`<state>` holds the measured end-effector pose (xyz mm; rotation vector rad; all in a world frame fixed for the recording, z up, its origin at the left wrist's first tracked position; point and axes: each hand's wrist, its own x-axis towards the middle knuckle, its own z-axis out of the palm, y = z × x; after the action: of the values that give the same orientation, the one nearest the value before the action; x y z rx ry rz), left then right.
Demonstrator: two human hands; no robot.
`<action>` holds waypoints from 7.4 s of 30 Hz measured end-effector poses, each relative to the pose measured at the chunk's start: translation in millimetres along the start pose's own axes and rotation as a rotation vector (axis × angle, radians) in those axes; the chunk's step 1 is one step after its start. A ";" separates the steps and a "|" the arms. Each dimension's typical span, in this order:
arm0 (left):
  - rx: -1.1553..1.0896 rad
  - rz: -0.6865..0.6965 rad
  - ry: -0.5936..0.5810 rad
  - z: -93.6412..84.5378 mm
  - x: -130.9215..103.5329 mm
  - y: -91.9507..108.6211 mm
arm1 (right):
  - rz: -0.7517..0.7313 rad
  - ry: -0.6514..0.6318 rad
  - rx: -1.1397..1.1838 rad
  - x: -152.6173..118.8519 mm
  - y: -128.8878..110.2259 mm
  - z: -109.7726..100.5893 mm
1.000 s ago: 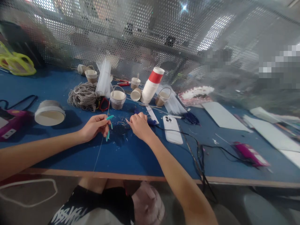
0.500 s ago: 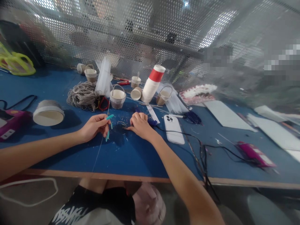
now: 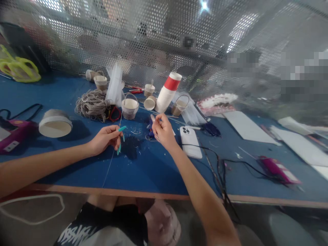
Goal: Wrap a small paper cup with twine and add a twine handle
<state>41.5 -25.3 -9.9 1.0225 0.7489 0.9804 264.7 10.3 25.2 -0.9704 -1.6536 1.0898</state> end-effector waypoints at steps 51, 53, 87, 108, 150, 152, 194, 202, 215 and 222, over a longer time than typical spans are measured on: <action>0.037 0.004 -0.047 -2.2 3.2 -3.3 | -0.148 0.069 -0.269 -3.5 -44.3 -23.8; 0.039 0.005 -0.046 -2.3 3.1 -3.2 | -0.301 0.148 -0.228 14.1 -71.0 -25.8; 0.175 -0.047 -0.146 1.1 -0.3 -2.0 | -0.182 0.088 -0.116 29.5 -12.0 37.7; 0.175 -0.037 -0.167 -0.9 -0.1 -3.2 | -0.168 -0.014 -0.149 29.0 -11.1 34.0; 0.174 -0.003 -0.212 -2.2 -0.5 -3.9 | -0.160 -0.084 0.028 35.3 -1.8 30.7; 0.166 -0.007 -0.214 -2.5 -0.3 -4.4 | -0.149 -0.079 0.043 34.5 -3.2 31.5; 0.131 -0.052 -0.261 -1.6 -2.0 -1.4 | -0.012 -0.190 0.256 32.2 -4.2 37.4; 0.058 -0.052 -0.153 -3.2 1.7 -2.4 | 0.018 0.217 0.060 34.9 3.3 39.1; 0.140 -0.004 -0.058 0.9 1.7 -2.6 | -0.035 -0.040 -0.279 3.2 -13.8 79.2; 0.322 0.058 -0.119 -6.0 2.4 8.8 | 0.007 -0.020 -0.171 7.4 -15.2 73.0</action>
<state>34.5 -19.4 -3.9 1.3764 0.7975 0.8555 191.4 -4.6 26.6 -1.0780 -1.7827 0.9773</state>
